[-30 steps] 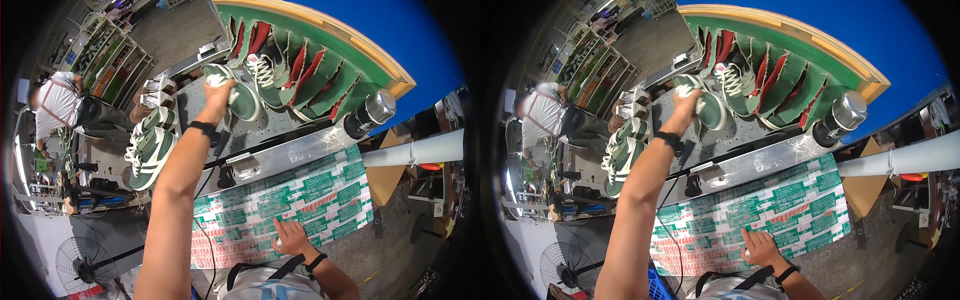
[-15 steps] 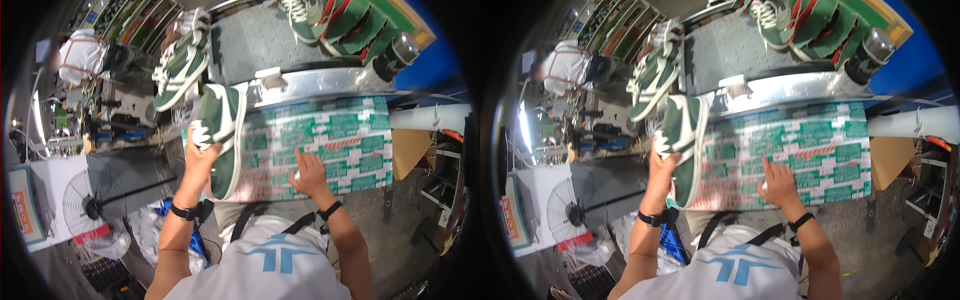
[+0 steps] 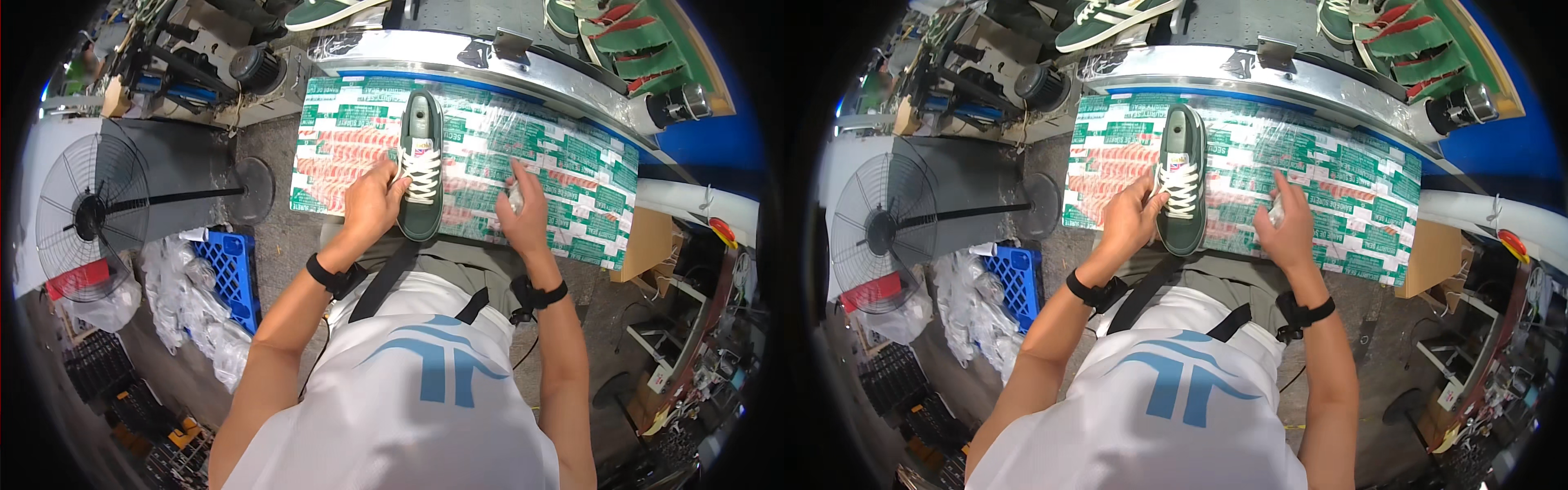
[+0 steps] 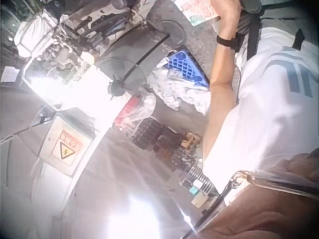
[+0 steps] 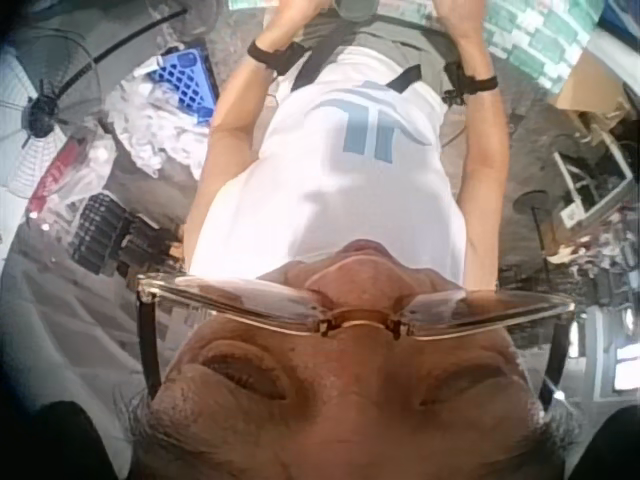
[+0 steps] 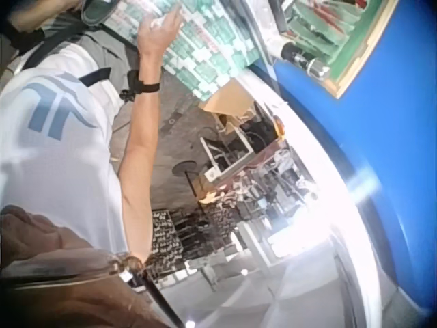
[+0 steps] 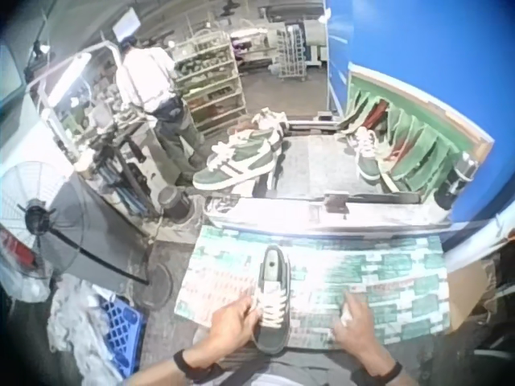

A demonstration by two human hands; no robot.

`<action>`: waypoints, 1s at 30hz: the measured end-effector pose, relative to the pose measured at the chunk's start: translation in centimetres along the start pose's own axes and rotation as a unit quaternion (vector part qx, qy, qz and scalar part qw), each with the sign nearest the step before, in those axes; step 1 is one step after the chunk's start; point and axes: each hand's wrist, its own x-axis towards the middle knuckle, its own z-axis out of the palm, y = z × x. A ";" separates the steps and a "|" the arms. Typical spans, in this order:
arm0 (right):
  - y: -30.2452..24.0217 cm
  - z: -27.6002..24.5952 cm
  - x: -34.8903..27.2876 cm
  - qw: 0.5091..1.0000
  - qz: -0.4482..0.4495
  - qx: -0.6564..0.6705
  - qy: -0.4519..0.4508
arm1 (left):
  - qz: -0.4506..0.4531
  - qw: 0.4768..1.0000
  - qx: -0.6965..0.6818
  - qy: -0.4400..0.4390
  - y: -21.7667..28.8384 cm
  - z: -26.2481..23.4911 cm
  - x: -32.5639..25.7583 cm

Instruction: The worker is performing lacing and quality inspection on green and white sneakers in a shoe manufacturing facility.

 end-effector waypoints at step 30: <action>-16.4 9.2 0.1 0.967 -0.142 -0.006 -0.211 | 0.198 0.967 -0.011 -0.162 1.8 -4.5 13.0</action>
